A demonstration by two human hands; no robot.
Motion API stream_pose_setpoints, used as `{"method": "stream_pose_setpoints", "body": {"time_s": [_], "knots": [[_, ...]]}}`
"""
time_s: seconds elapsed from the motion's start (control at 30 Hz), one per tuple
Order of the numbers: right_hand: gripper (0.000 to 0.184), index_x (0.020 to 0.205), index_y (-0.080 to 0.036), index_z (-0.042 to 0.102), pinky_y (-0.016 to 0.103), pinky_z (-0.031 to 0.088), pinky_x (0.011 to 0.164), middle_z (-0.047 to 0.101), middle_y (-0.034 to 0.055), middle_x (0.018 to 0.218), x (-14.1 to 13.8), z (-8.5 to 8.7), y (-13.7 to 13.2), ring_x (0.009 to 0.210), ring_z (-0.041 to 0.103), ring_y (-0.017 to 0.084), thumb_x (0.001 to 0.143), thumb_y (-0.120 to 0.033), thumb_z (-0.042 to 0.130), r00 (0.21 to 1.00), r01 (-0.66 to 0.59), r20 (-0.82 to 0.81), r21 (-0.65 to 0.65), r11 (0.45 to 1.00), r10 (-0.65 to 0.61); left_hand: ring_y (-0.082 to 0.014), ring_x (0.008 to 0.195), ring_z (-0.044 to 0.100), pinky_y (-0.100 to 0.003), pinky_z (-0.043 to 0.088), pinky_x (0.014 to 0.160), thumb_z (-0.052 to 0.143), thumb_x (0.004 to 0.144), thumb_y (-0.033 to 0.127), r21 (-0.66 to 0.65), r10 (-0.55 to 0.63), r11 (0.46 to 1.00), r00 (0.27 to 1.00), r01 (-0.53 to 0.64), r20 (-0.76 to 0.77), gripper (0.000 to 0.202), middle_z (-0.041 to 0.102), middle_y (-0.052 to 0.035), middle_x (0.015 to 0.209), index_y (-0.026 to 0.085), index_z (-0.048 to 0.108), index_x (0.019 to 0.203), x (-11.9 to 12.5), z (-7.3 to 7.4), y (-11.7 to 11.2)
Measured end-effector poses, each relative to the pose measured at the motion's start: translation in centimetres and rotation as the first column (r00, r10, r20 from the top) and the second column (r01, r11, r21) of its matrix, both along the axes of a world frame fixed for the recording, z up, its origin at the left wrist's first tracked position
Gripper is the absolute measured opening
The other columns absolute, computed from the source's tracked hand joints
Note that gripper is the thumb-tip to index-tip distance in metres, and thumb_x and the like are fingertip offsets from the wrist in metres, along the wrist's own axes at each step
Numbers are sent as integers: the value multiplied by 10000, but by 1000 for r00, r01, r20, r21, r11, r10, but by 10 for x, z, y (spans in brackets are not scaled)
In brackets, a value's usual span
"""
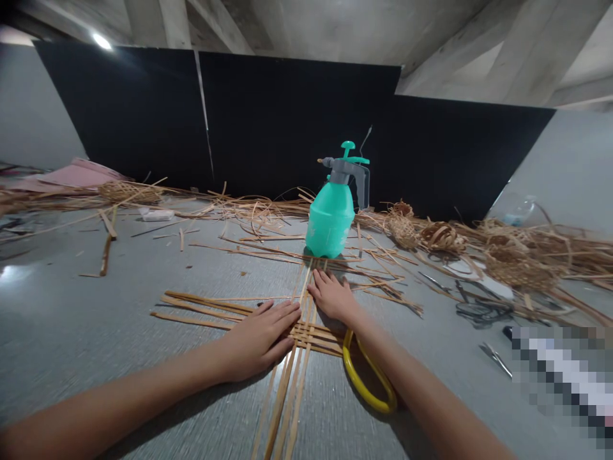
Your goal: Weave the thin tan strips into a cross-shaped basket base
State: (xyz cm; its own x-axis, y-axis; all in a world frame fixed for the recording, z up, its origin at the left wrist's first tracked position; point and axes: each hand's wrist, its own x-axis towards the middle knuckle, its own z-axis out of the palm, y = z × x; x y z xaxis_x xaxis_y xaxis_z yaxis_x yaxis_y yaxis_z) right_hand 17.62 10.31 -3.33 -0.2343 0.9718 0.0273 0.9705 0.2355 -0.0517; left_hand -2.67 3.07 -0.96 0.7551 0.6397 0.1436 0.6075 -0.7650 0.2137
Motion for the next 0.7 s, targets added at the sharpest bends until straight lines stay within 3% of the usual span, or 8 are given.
{"method": "stream_pose_setpoints", "body": {"time_s": [0.23, 0.4, 0.53, 0.7], "knots": [[480, 1389, -165, 311, 515, 151, 1058, 272, 102, 1454, 0, 0, -2, 1337, 235, 227, 930, -290, 244, 998, -63, -23, -6, 998, 63, -235, 1324, 274, -437, 196, 1088, 249, 947, 337, -9, -24, 1000, 999, 24, -34, 474, 344, -121, 1417, 99, 355, 1344, 0, -3, 0], [421, 1288, -164, 466, 451, 255, 1022, 386, 117, 1400, -3, 6, 2, 1281, 338, 248, 908, -277, 326, 995, -33, -88, 56, 998, 38, -250, 1317, 284, -448, 210, 1079, 263, 946, 320, 10, -29, 1000, 998, 30, -54, 469, 346, -143, 1413, 79, 342, 1341, -1, -4, -2], [305, 1023, -127, 645, 313, 358, 920, 569, 142, 1158, -13, 13, 15, 1100, 503, 236, 860, -279, 437, 986, 51, -161, 114, 992, -32, -258, 1269, 357, -441, 254, 1057, 308, 935, 305, 50, -32, 998, 999, 34, -43, 449, 401, -160, 1367, 79, 352, 1322, -1, -2, -3], [250, 956, -79, 629, 255, 397, 786, 604, 145, 961, -27, 12, 19, 934, 558, 212, 791, -239, 531, 966, 154, -230, 135, 979, -120, -270, 1263, 356, -441, 268, 1052, 326, 929, 318, 79, -26, 996, 999, 29, -45, 459, 392, -164, 1363, 84, 349, 1324, 0, -3, -2]]}}
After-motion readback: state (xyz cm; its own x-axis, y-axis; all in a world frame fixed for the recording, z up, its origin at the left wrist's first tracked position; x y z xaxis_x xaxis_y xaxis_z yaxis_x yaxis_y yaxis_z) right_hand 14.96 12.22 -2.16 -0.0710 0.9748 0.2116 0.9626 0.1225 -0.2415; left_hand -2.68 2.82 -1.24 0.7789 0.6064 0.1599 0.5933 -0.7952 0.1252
